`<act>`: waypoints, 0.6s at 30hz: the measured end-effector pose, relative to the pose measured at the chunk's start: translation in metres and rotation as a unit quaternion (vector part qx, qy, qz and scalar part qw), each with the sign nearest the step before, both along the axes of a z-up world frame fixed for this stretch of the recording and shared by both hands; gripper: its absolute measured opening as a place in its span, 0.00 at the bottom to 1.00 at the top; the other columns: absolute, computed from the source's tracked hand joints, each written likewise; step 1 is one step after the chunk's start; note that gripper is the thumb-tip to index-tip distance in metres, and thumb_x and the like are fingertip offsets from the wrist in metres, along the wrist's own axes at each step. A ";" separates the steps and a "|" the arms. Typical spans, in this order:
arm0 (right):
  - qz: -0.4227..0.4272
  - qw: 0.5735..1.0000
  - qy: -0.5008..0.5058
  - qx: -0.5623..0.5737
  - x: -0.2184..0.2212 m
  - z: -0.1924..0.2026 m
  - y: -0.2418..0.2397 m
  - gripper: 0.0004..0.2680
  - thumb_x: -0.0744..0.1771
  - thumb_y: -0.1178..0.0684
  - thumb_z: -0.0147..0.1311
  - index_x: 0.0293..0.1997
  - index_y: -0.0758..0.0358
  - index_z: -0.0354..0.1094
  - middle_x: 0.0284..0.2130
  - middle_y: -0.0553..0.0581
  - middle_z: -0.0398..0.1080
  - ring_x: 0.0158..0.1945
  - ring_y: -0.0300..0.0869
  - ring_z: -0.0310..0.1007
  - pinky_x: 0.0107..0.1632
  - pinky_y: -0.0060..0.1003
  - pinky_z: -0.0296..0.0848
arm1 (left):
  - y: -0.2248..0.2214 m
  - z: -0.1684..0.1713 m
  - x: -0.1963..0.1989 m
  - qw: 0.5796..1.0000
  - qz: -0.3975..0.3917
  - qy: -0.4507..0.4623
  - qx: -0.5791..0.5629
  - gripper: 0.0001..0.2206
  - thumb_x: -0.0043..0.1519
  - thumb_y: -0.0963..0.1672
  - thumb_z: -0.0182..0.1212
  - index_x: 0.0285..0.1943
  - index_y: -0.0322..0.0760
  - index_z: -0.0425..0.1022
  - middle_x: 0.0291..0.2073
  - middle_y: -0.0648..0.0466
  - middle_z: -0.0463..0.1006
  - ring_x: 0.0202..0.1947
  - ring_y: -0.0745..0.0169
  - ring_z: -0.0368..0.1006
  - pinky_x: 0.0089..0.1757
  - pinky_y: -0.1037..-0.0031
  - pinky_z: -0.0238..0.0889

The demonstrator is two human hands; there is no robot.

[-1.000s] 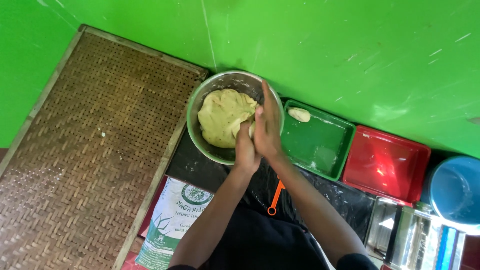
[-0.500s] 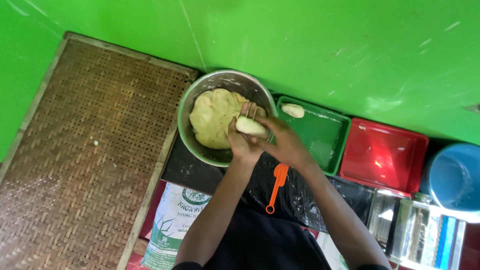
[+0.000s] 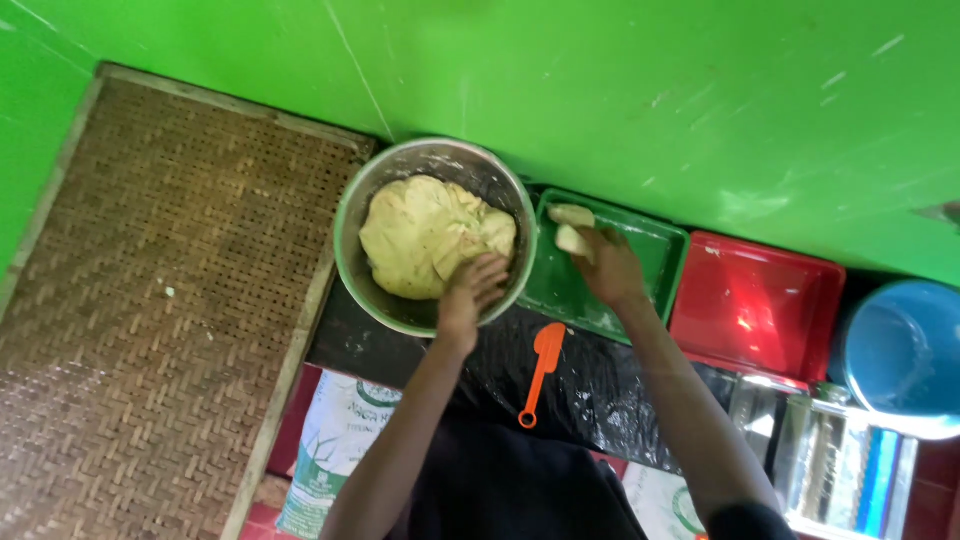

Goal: Shaping small pieces of dough into oblong balls by hand and placing them in a tray

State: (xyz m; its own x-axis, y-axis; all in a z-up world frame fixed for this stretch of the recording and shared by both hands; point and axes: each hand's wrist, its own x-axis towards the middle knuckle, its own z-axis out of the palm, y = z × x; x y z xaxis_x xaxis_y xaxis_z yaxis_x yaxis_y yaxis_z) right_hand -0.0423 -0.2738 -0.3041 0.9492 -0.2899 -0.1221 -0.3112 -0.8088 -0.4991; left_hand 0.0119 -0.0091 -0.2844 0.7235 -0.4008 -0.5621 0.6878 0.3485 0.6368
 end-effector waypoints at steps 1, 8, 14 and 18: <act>0.016 0.998 -0.004 -0.065 0.008 -0.016 -0.005 0.18 0.65 0.45 0.61 0.63 0.42 0.69 0.52 0.60 0.71 0.56 0.61 0.73 0.55 0.56 0.74 | 0.007 -0.012 0.001 1.000 0.019 -0.006 0.010 0.22 0.71 0.49 0.42 0.69 0.31 0.65 0.61 0.41 0.75 0.58 0.43 0.74 0.52 0.61 0.72; 0.101 0.943 -0.117 -0.296 0.022 -0.058 0.009 0.17 0.62 0.44 0.64 0.55 0.46 0.68 0.45 0.55 0.72 0.52 0.52 0.72 0.53 0.47 0.68 | 0.030 0.004 -0.006 0.996 0.051 -0.018 0.068 0.21 0.71 0.49 0.51 0.65 0.28 0.68 0.55 0.37 0.78 0.53 0.41 0.77 0.51 0.56 0.72; 0.120 0.931 -0.184 -0.293 0.007 -0.075 0.002 0.12 0.65 0.46 0.61 0.52 0.50 0.70 0.43 0.58 0.72 0.48 0.52 0.73 0.48 0.44 0.72 | 0.046 0.017 -0.009 0.995 0.050 -0.020 0.083 0.20 0.72 0.48 0.47 0.65 0.26 0.67 0.54 0.36 0.77 0.55 0.40 0.75 0.54 0.52 0.69; 0.094 0.938 -0.195 -0.272 0.007 -0.069 0.011 0.12 0.65 0.47 0.62 0.52 0.50 0.70 0.42 0.60 0.70 0.47 0.55 0.73 0.45 0.45 0.75 | 0.046 0.013 -0.011 0.994 0.042 -0.021 0.094 0.20 0.73 0.48 0.47 0.65 0.26 0.67 0.54 0.37 0.76 0.55 0.40 0.74 0.55 0.53 0.68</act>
